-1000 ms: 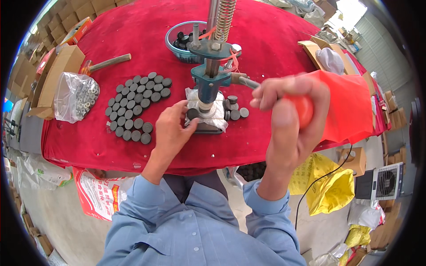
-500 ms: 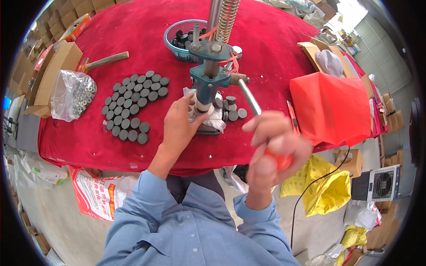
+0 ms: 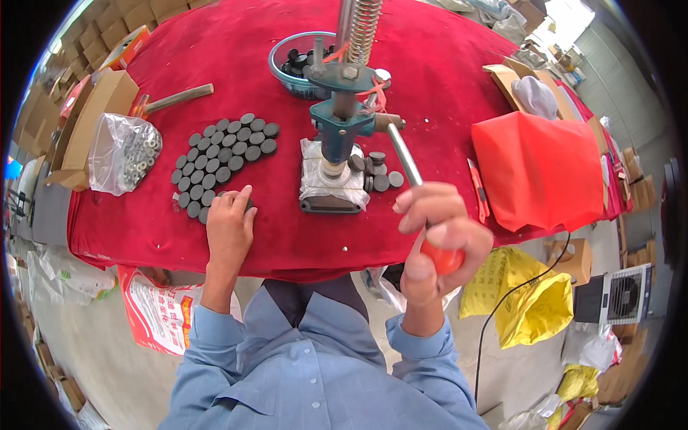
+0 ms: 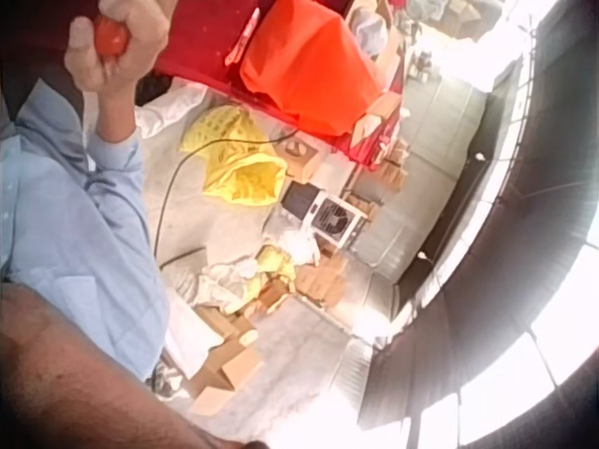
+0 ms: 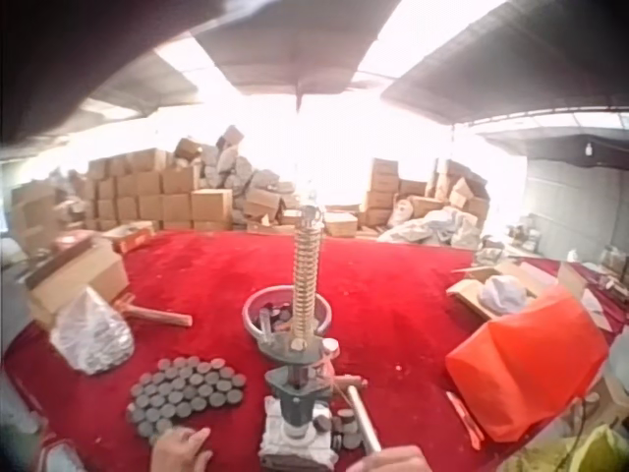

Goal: The person operates a manual press machine to process a batch of small, dark, circular discs. They repeatedly pick up a disc from a pile on the table, place it into the press die, and pull a lever to actuate the press. The processed discs are ejected and accumulate on the table.

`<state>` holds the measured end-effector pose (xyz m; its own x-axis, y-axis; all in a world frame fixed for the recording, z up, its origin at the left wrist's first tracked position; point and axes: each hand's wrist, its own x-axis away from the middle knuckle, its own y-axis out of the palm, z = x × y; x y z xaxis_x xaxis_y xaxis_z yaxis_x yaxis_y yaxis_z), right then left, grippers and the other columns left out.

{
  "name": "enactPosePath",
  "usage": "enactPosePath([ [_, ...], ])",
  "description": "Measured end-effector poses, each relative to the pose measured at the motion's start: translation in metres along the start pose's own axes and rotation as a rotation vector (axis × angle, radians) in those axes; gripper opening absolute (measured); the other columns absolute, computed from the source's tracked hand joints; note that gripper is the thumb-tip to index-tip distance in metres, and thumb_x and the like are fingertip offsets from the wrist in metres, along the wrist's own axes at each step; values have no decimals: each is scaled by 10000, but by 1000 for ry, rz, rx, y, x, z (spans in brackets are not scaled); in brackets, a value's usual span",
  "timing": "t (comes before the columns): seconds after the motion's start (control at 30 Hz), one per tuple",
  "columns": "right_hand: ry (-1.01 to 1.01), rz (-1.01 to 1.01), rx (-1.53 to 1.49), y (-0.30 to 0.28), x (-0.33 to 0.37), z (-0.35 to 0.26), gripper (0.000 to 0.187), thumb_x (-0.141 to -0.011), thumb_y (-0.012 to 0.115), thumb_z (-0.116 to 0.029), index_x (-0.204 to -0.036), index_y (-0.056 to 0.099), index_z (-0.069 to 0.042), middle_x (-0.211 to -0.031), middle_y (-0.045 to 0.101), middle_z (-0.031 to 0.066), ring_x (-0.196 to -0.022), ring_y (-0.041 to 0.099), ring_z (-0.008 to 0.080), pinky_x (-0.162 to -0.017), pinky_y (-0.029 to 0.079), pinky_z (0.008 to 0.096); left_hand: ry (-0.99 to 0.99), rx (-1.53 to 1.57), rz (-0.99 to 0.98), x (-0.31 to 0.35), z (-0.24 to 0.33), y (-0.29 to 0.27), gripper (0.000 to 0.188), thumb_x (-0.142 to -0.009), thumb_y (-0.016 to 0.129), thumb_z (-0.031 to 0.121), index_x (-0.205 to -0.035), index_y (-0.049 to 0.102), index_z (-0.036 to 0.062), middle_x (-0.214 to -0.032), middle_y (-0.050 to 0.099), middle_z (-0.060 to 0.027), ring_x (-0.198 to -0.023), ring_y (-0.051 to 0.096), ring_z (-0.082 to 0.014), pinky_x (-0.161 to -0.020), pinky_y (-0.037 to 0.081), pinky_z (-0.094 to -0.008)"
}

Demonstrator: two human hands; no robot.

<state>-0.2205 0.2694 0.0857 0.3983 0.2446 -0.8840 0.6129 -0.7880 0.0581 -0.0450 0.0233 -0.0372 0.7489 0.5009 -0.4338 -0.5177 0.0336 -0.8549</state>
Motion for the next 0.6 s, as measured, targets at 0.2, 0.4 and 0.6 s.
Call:
enactPosePath([
  [0.2,93,109,15,3,-66,5,228,-927,724,-50,-1106,586,-14,-945,625,81,-838,607,149,-769,534,300,0,413,69,-40,55,11,704,-831,870,129,-1450,556,8,-1030,730,-133,-830,667,-278,-757,557,-403],
  [0.4,217,90,54,11,-108,10,302,-1028,670,-223,-1196,576,10,-788,637,59,-730,682,142,-574,532,234,95,497,95,-75,97,50,776,-816,891,152,-1468,500,-4,-1025,720,-156,-858,681,-307,-754,563,-422],
  [0.6,139,91,113,9,-95,10,305,-1032,652,-214,-1224,551,0,-836,631,96,-745,659,186,-631,557,289,77,511,114,-75,105,51,694,-824,877,130,-1411,536,-12,-1071,712,-163,-922,681,-323,-805,569,-420],
])
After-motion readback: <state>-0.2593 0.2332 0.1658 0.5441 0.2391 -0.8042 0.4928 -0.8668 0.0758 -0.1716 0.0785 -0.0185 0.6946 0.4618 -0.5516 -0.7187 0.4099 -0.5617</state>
